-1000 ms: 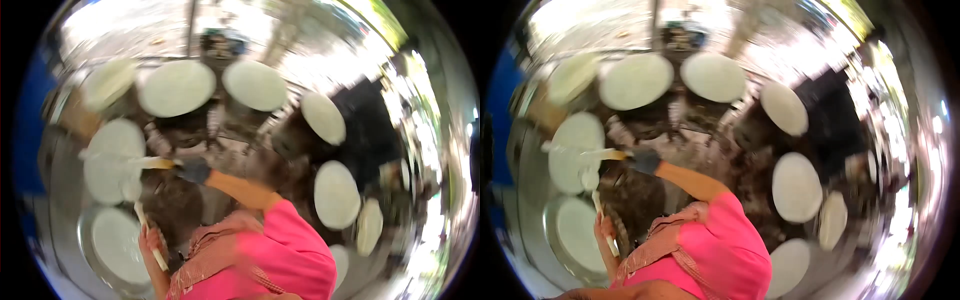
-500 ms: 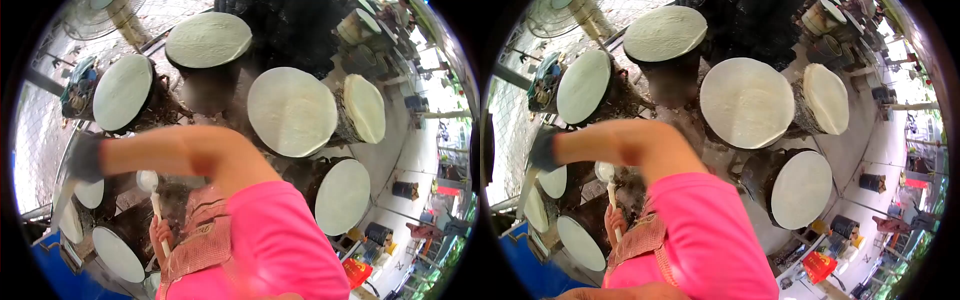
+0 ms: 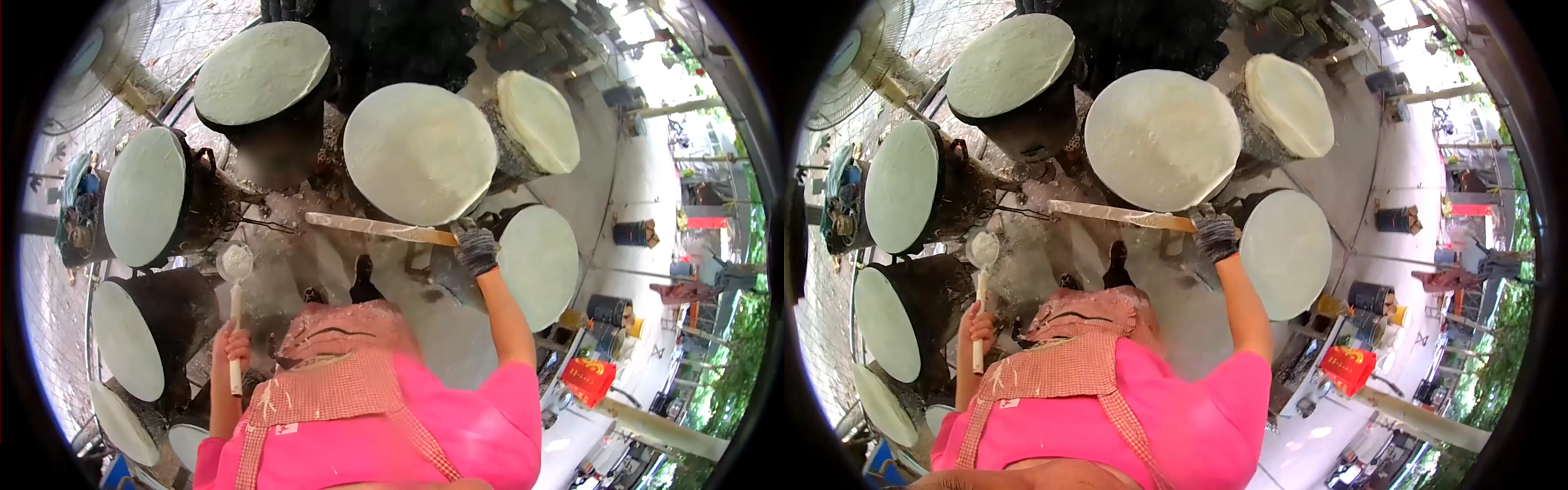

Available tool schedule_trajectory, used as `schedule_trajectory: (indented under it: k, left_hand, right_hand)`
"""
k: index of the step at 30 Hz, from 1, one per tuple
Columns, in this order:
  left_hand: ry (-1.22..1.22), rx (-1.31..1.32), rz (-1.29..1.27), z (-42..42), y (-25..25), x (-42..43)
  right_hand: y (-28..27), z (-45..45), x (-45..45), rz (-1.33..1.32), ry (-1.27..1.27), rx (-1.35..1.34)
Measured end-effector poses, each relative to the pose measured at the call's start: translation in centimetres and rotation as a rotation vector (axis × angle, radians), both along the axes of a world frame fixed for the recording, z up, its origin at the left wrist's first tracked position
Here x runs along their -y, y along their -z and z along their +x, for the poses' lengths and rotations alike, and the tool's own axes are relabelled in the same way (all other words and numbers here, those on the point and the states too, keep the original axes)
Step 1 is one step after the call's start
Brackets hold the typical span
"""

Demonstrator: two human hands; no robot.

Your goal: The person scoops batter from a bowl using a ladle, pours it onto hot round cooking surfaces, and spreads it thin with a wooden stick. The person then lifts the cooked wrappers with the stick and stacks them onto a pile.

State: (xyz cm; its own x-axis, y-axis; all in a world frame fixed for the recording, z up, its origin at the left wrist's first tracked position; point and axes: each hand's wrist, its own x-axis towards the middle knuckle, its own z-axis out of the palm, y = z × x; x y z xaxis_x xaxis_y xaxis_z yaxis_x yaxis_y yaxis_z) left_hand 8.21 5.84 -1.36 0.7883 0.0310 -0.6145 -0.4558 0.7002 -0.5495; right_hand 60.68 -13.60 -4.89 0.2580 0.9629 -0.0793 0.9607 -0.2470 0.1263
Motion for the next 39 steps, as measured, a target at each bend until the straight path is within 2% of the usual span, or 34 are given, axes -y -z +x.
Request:
schedule_trajectory:
  k: [2, 4, 5, 6, 8, 10, 11, 12, 14, 16, 17, 18, 21, 24, 26, 28, 29, 32, 33, 35, 36, 39]
  left_hand:
    - [0.012, 0.002, 0.056, 0.4, -0.6, 0.0]
    - [-0.015, 0.046, 0.107, 0.8, -0.9, 0.7]
    - [-0.036, 0.052, 0.130, 1.2, -1.0, 1.2]
    - [-0.061, 0.057, 0.152, 1.6, -1.0, 1.9]
    - [-0.162, 0.035, 0.183, 3.1, -1.1, 3.9]
    - [-0.259, 0.009, 0.167, 4.3, -0.8, 6.3]
    - [-0.343, -0.004, 0.138, 5.9, -1.7, 7.4]
    - [-0.388, -0.005, 0.123, 6.5, -1.5, 8.6]
    - [-0.473, -0.014, 0.112, 7.9, -1.7, 10.7]
    - [-0.507, 0.003, 0.092, 9.3, -2.3, 12.0]
    - [-0.523, -0.009, 0.078, 9.8, -2.7, 12.5]
    - [-0.536, -0.021, 0.065, 10.2, -2.9, 13.0]
    - [-0.527, -0.015, 0.073, 10.5, -2.9, 13.0]
    - [-0.513, -0.040, 0.073, 11.1, -3.3, 12.1]
    - [-0.519, -0.017, 0.059, 11.8, -4.1, 11.5]
    - [-0.521, 0.023, 0.067, 12.1, -4.2, 11.0]
    - [-0.509, 0.047, 0.066, 12.5, -4.4, 10.6]
    - [-0.438, 0.037, 0.072, 13.3, -3.9, 9.1]
    - [-0.427, 0.037, 0.076, 13.9, -4.0, 8.7]
    - [-0.387, 0.035, 0.080, 14.8, -3.6, 8.1]
    - [-0.358, 0.030, 0.082, 14.7, -3.0, 7.7]
    - [-0.317, -0.004, 0.082, 15.4, -2.6, 6.9]
  right_hand:
    - [-0.4, 2.2, -1.6, -0.130, -0.052, 0.020]
    - [1.6, 5.1, -2.6, -0.317, -0.134, 0.021]
    - [1.5, 5.8, -3.1, -0.303, -0.230, 0.030]
    - [-0.4, 5.5, -4.5, -0.411, -0.202, -0.025]
    - [1.4, 8.0, -4.6, -0.221, -0.447, 0.100]
    - [0.4, 8.4, -5.9, -0.378, -0.516, 0.182]
    - [0.9, 9.2, -5.8, -0.059, -0.683, 0.136]
    - [1.5, 9.9, -6.5, -0.121, -0.695, 0.070]
    - [-1.1, 10.1, -8.8, -0.182, -0.714, -0.020]
    - [-2.9, 11.6, -12.0, -0.149, -0.655, 0.101]
    - [-5.0, 12.8, -14.3, -0.079, -0.677, -0.001]
    - [-5.5, 14.3, -16.4, 0.026, -0.629, 0.185]
    - [-5.4, 24.1, -25.1, 0.476, -0.759, 0.793]
    - [-13.5, 30.2, -30.5, 0.497, -0.360, 0.116]
    - [-22.0, 28.1, -28.9, 0.589, -0.017, -0.147]
    - [-21.2, 35.2, -28.5, 0.756, 0.140, -0.364]
    - [-22.7, 35.3, -26.7, 0.813, 0.328, -0.427]
    - [-21.6, 41.1, -20.3, 1.068, 0.676, -0.511]
    - [-18.3, 44.9, -17.5, 1.117, 0.681, -0.504]
    - [-16.6, 46.5, -12.5, 1.299, 0.933, -0.759]
    - [-16.5, 44.3, -10.2, 1.422, 1.176, -1.038]
    - [-9.2, 46.3, -3.7, 1.446, 1.402, -1.212]
